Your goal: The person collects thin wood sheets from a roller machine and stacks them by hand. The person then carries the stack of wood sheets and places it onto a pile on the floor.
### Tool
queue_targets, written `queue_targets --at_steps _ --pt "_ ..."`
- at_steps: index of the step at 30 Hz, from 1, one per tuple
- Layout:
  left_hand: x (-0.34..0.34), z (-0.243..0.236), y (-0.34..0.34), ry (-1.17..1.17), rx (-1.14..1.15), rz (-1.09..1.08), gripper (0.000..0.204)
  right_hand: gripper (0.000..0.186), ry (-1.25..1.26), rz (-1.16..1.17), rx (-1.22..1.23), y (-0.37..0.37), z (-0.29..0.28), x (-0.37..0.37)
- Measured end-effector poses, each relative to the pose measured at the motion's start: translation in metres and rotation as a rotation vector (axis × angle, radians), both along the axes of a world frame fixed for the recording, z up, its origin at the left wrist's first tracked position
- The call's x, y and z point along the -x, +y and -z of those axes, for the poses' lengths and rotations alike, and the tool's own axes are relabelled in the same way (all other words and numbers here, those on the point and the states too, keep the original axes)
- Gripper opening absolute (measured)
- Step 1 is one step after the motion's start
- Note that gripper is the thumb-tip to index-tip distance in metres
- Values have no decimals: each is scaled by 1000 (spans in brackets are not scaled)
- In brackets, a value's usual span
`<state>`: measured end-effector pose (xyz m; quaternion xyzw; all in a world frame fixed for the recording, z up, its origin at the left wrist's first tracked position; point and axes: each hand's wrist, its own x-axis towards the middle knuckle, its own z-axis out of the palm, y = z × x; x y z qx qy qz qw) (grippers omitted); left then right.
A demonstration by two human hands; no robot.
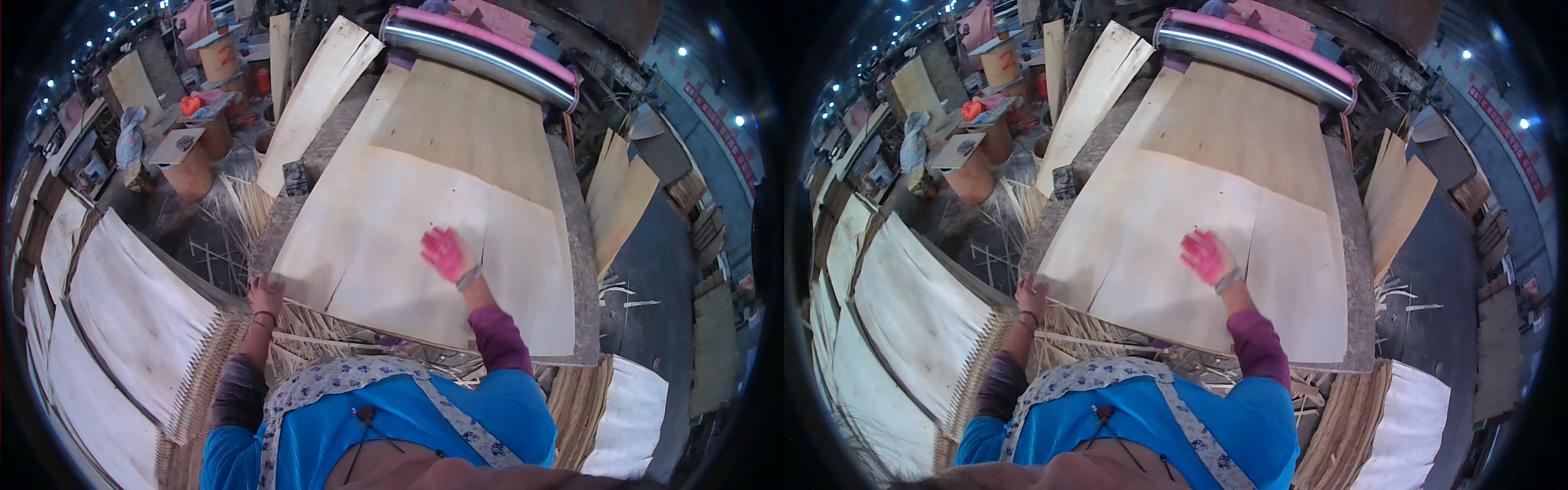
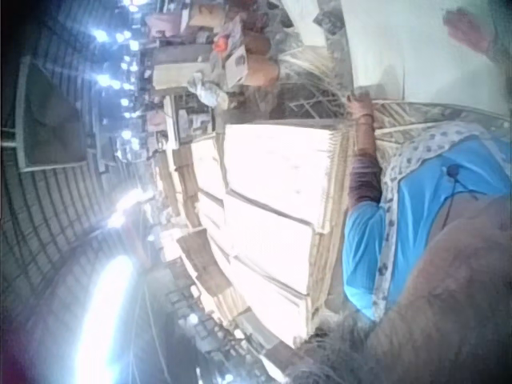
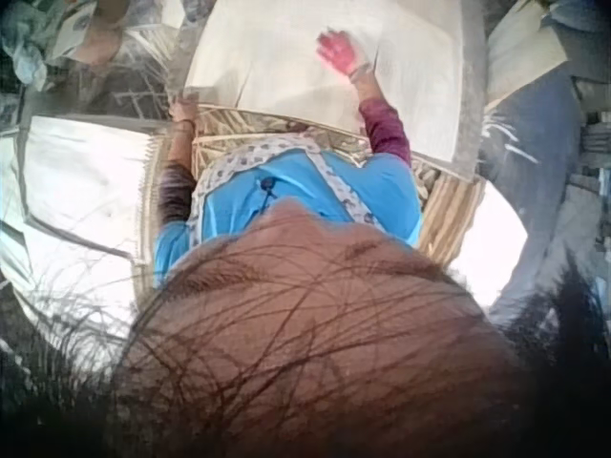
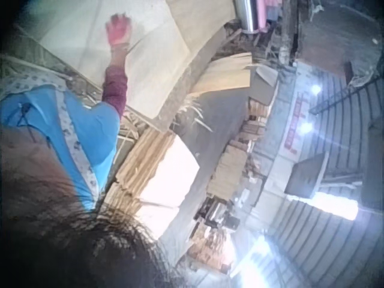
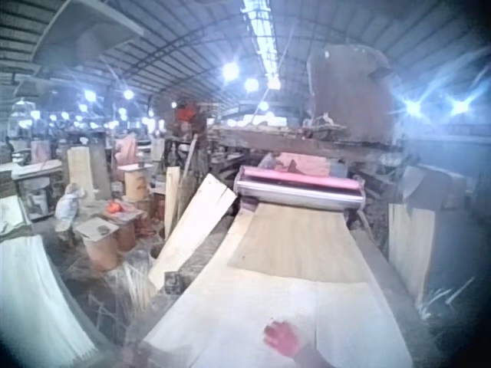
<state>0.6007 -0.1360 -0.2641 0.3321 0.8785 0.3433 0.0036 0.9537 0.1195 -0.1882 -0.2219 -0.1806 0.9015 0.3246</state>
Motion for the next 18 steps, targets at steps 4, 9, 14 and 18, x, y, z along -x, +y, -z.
queue_targets --at_steps 4,9,14,18 --pt "40 20 10 -266 -95 138 36 44 -24 -226 -45 -88 4 -9" --pt "42 -16 15 -438 -457 259 18 45 -12 -381 2 -171 -2 -25" --pt "12 -88 22 -902 -610 289 12 47 -7 -447 123 -196 30 -36" --pt "7 -116 20 -1026 -713 343 8 53 -41 -343 167 -209 20 -35"
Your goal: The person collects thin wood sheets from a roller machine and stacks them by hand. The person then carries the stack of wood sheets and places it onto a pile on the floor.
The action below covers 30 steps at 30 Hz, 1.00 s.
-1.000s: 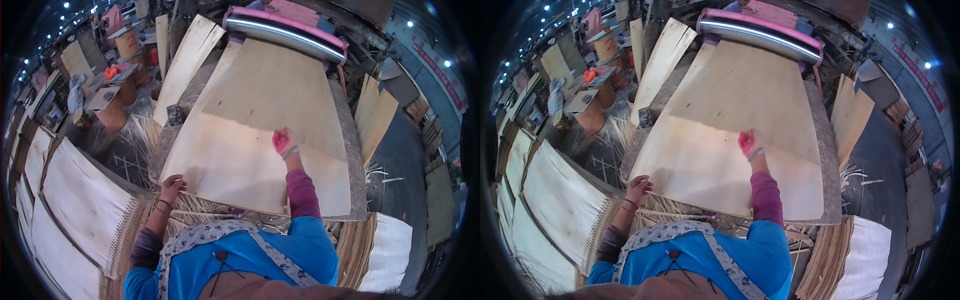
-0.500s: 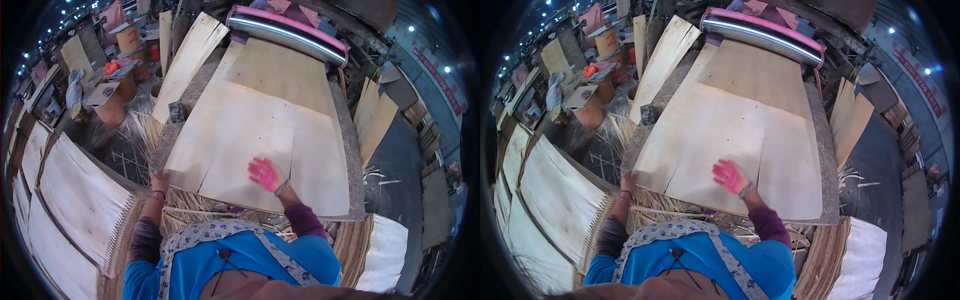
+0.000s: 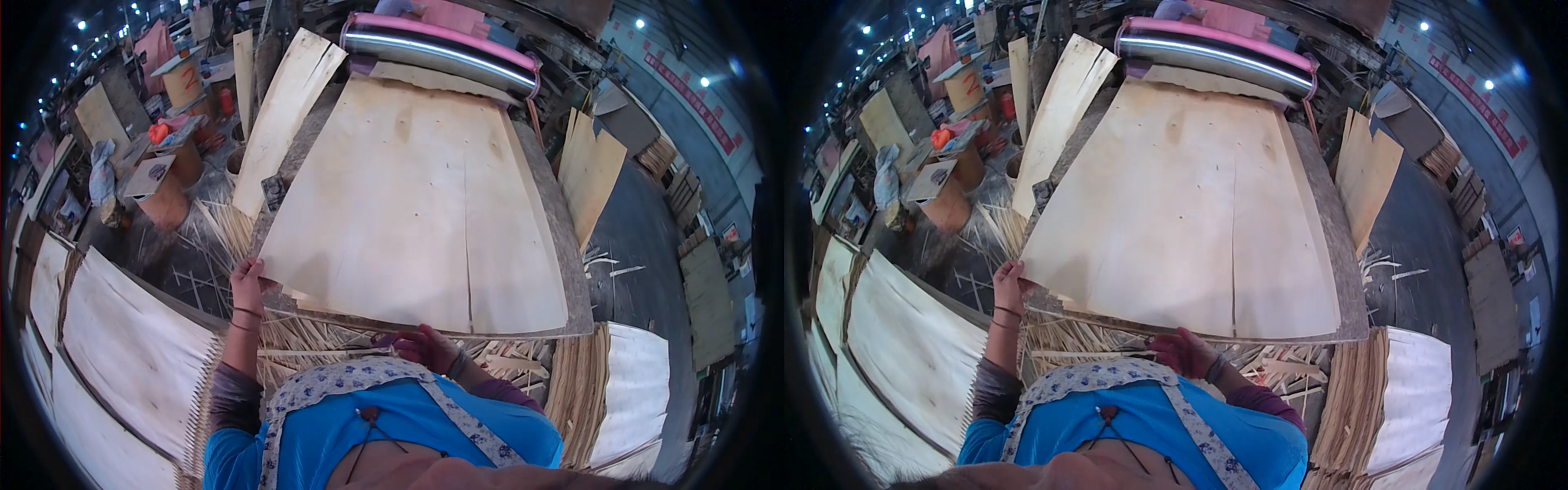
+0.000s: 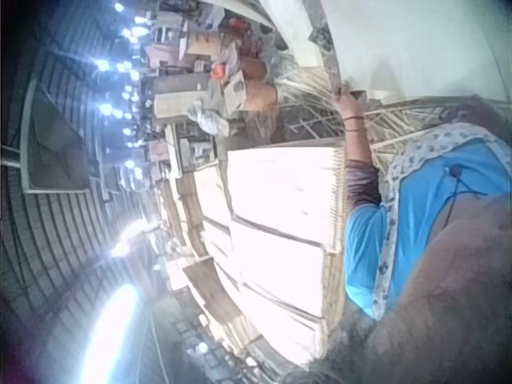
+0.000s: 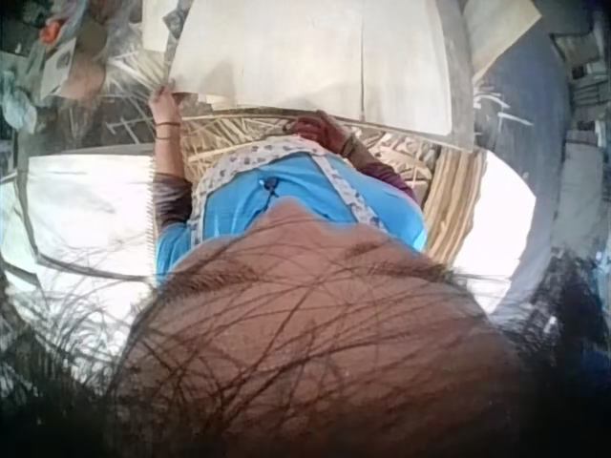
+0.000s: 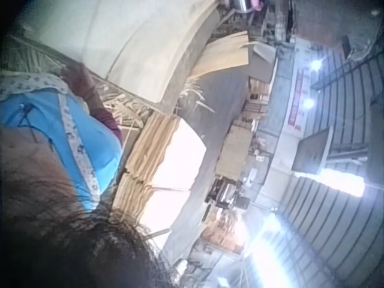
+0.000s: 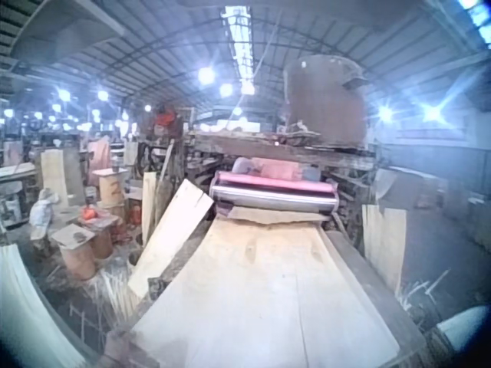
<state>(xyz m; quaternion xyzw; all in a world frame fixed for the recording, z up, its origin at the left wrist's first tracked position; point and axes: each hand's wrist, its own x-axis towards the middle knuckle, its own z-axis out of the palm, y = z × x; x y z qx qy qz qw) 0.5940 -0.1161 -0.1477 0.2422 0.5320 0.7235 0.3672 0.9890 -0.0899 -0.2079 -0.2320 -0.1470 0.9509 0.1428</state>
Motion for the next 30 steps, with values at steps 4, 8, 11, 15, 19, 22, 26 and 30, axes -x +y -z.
queue_targets --at_steps 4,8,11,15,19,22,26,30 --pt "0 -10 -3 -74 -13 23 7 55 22 164 -64 -7 -10 17" --pt "8 6 -5 -139 24 3 12 52 95 190 -8 24 22 29" --pt "26 35 -7 -172 116 -23 18 50 -72 165 -40 45 23 43" --pt "24 63 -14 -204 227 -77 26 48 -95 286 -103 82 38 64" --pt "15 59 -17 -163 325 -56 31 35 -256 479 -61 149 36 78" --pt "19 76 -29 -160 324 -33 28 36 -273 552 -137 188 22 82" --pt "13 83 -36 -162 341 -56 27 38 -208 546 -99 258 40 86" --pt "3 86 -28 -145 392 -62 19 41 -87 648 -83 296 36 105"
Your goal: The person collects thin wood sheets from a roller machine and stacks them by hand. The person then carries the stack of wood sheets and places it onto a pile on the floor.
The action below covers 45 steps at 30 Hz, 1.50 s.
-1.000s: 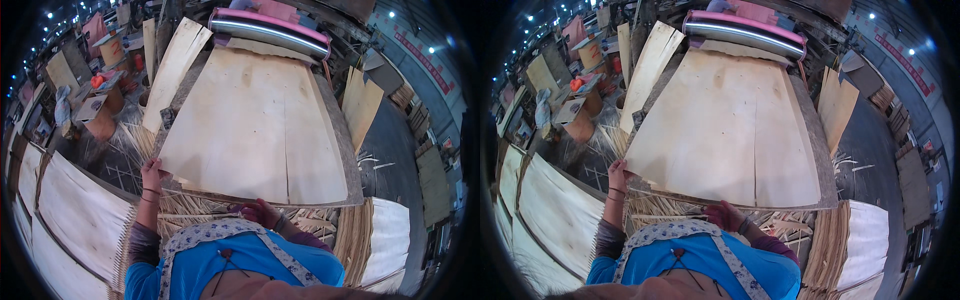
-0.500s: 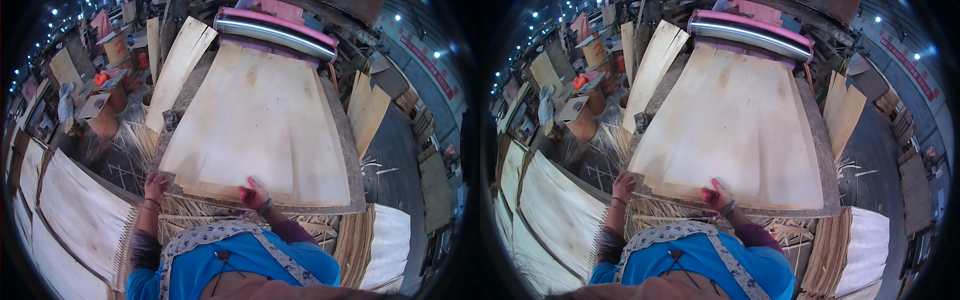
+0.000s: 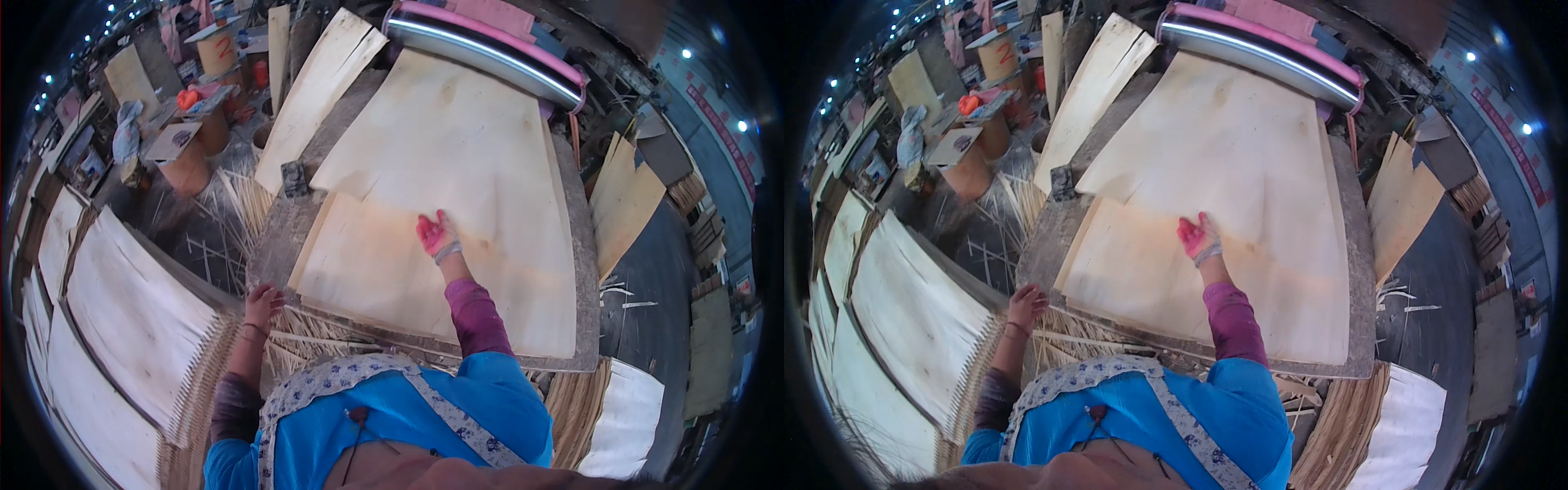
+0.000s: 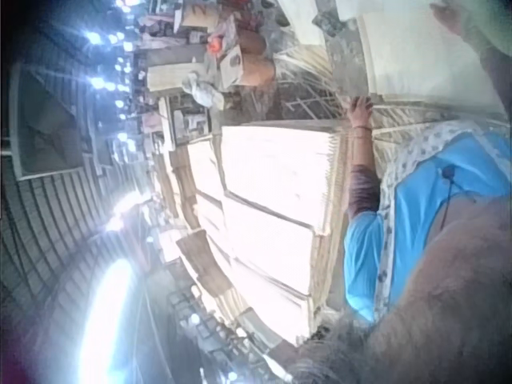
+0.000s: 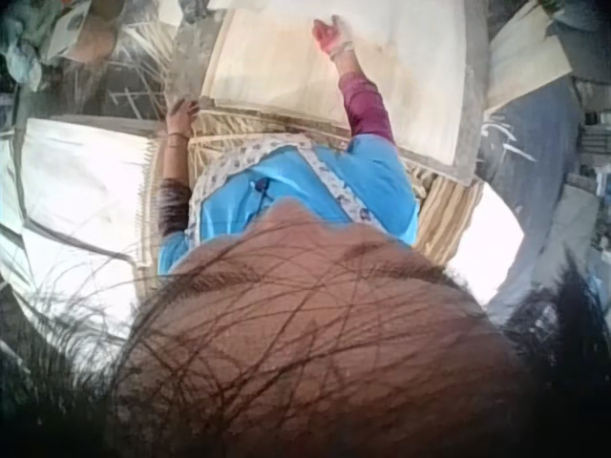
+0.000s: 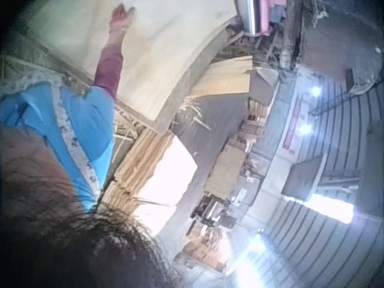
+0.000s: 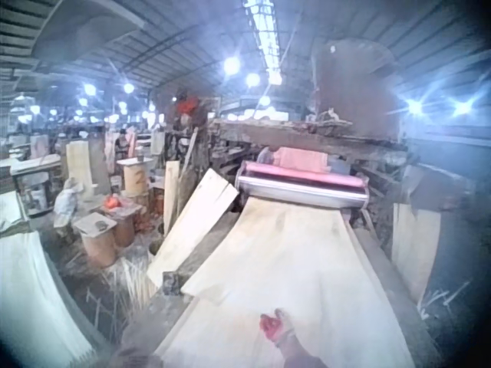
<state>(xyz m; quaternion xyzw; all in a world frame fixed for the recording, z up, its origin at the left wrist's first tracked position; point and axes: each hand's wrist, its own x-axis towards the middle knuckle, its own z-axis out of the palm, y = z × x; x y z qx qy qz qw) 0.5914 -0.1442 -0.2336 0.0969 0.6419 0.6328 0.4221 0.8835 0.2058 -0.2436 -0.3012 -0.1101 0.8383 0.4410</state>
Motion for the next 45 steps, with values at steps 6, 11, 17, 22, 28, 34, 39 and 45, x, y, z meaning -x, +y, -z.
queue_targets --at_steps 6,11,17,22,28,34,39,45 --pt "5 54 29 219 -97 118 26 42 71 26 -101 -13 21 -5" --pt "-6 58 49 903 165 304 48 38 -46 -128 -174 -99 38 -41" --pt "-23 54 69 1026 619 537 56 34 -107 -214 -72 -187 19 -76" --pt "1 74 78 982 420 376 45 35 23 -332 74 -235 2 -94" --pt "-5 24 86 452 -51 181 25 40 178 -466 171 -262 14 -107" --pt "-22 -54 77 155 -263 185 15 46 15 -481 189 -269 -16 -106" --pt "-11 -48 71 54 -290 134 15 50 168 -203 115 -254 -5 -102" --pt "3 12 63 -16 -40 70 14 43 2 -420 -16 -198 3 -105"
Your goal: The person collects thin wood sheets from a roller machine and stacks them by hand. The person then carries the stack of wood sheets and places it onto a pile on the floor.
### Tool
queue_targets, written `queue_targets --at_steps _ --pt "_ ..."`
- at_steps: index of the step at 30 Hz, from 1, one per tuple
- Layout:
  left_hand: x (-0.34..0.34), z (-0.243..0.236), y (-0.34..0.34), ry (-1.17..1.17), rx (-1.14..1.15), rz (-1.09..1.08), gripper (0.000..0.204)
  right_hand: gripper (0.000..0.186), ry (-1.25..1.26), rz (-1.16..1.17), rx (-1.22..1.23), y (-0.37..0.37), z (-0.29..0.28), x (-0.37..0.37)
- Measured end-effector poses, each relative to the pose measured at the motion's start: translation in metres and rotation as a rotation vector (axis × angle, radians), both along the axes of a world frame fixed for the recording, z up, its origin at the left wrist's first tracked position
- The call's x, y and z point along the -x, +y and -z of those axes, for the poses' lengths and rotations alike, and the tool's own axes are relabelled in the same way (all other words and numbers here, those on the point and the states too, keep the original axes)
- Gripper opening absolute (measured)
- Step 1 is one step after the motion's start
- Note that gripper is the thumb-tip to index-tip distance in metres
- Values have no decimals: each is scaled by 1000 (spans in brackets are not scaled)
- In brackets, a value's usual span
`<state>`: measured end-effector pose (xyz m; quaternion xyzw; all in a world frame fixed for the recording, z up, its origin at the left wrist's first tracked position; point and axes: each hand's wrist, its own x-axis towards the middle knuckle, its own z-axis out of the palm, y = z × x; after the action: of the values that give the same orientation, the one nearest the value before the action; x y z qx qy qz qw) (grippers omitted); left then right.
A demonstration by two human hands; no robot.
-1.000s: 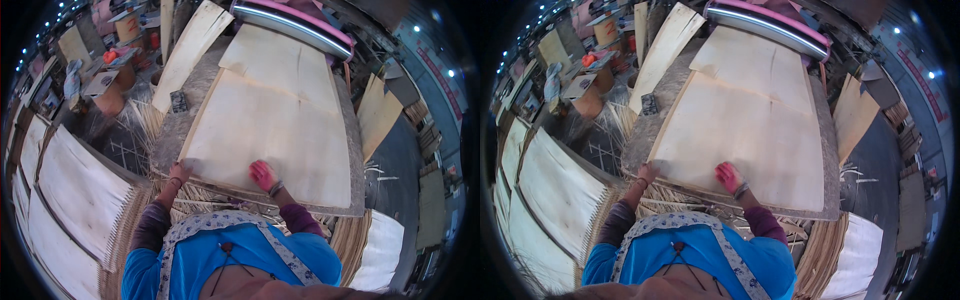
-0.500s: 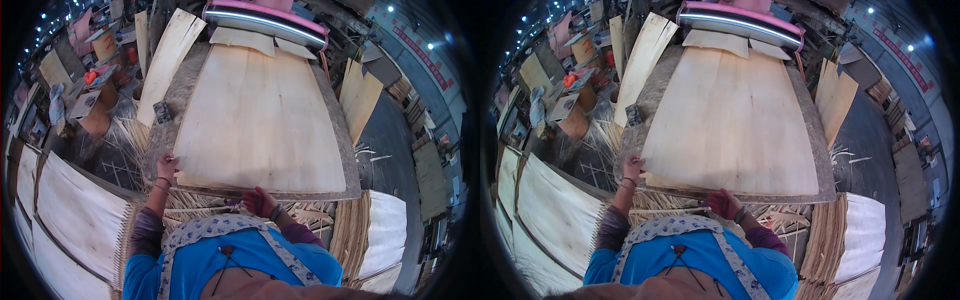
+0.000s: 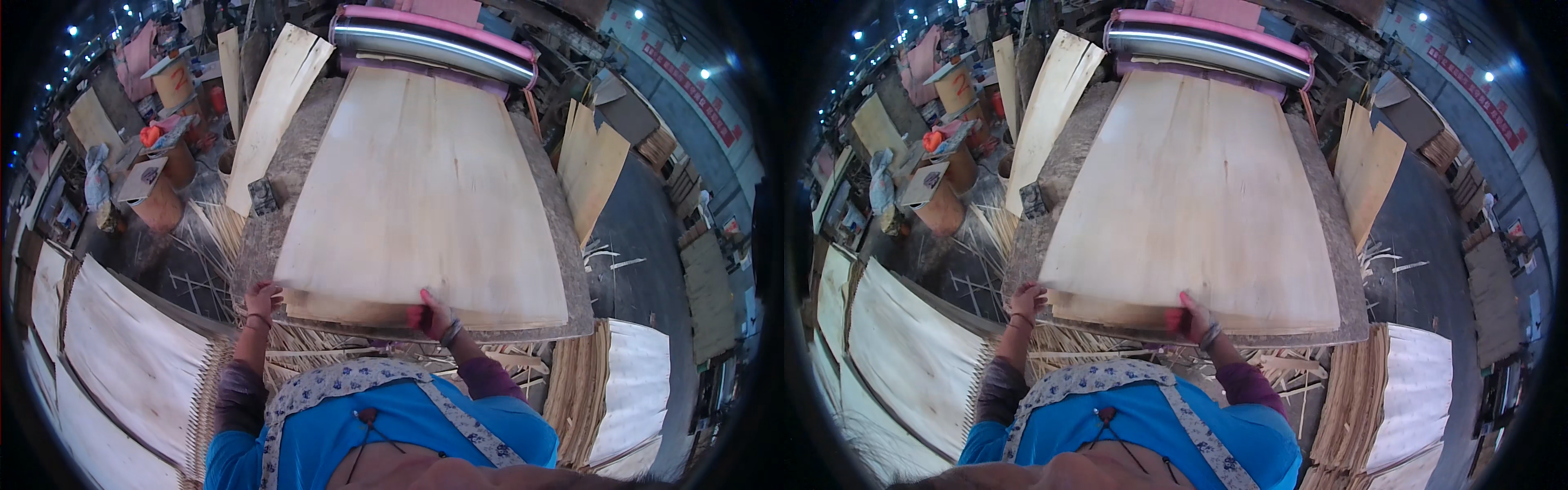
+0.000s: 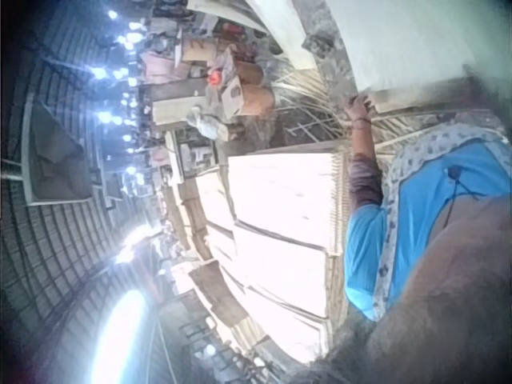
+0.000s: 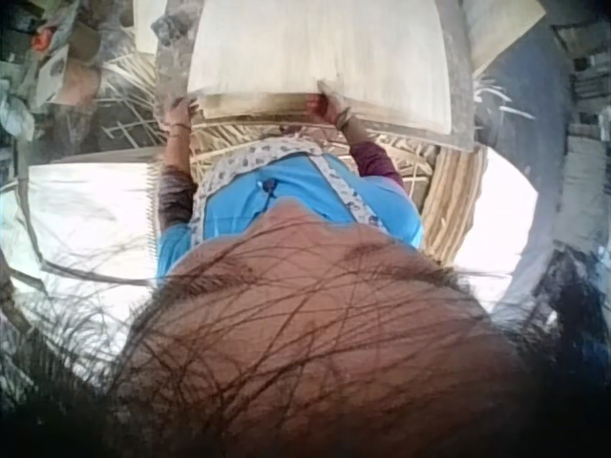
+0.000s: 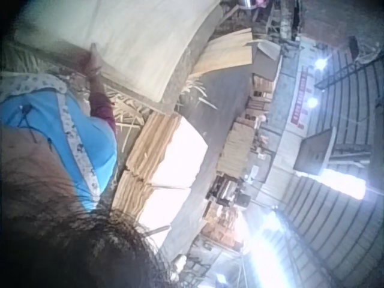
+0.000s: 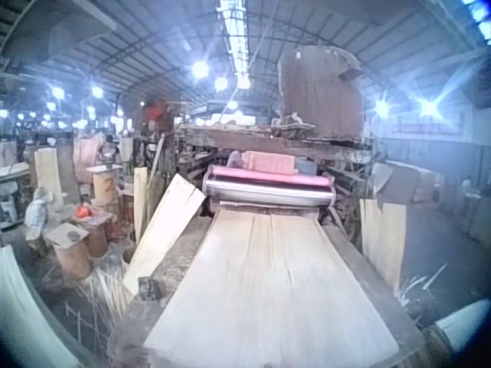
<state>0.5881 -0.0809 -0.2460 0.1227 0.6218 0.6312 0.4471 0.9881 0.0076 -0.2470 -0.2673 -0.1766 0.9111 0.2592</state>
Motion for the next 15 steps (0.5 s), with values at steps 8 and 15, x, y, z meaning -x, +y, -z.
queue_targets --at_steps 8,15 --pt "-12 24 -12 109 97 59 26 32 -316 252 28 113 -7 29" --pt "-14 47 -16 232 149 88 32 37 2 421 -91 205 -4 35"
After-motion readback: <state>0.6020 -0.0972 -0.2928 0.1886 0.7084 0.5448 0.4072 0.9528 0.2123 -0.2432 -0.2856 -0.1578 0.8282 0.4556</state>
